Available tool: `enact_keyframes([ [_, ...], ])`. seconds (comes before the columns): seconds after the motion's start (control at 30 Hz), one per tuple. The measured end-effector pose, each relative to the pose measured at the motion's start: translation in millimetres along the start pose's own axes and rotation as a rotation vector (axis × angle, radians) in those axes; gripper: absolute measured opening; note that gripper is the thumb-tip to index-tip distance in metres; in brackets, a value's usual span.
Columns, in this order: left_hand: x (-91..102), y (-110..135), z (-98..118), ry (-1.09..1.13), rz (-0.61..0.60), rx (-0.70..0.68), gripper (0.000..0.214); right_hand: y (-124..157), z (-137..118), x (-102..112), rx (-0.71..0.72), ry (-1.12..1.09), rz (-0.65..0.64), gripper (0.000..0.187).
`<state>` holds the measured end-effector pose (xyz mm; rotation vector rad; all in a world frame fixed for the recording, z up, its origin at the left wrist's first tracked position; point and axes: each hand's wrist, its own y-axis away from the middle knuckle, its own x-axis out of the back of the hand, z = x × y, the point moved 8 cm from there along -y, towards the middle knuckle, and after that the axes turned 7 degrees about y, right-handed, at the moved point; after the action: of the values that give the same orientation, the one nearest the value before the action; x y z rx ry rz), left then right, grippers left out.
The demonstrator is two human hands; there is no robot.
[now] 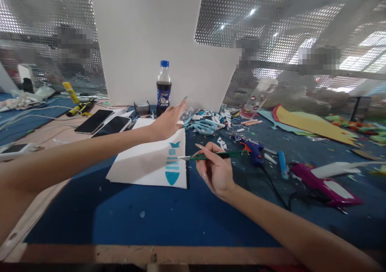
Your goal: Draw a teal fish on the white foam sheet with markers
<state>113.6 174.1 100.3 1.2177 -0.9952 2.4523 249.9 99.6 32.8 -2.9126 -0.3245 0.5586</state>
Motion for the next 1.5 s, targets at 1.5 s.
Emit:
enact_keyframes([
  [1.5,-14.6,172.5,13.9,-0.262,-0.289,-0.101,0.068,7.1,0.8,-30.2,0.068,0.507,-0.307,0.032],
])
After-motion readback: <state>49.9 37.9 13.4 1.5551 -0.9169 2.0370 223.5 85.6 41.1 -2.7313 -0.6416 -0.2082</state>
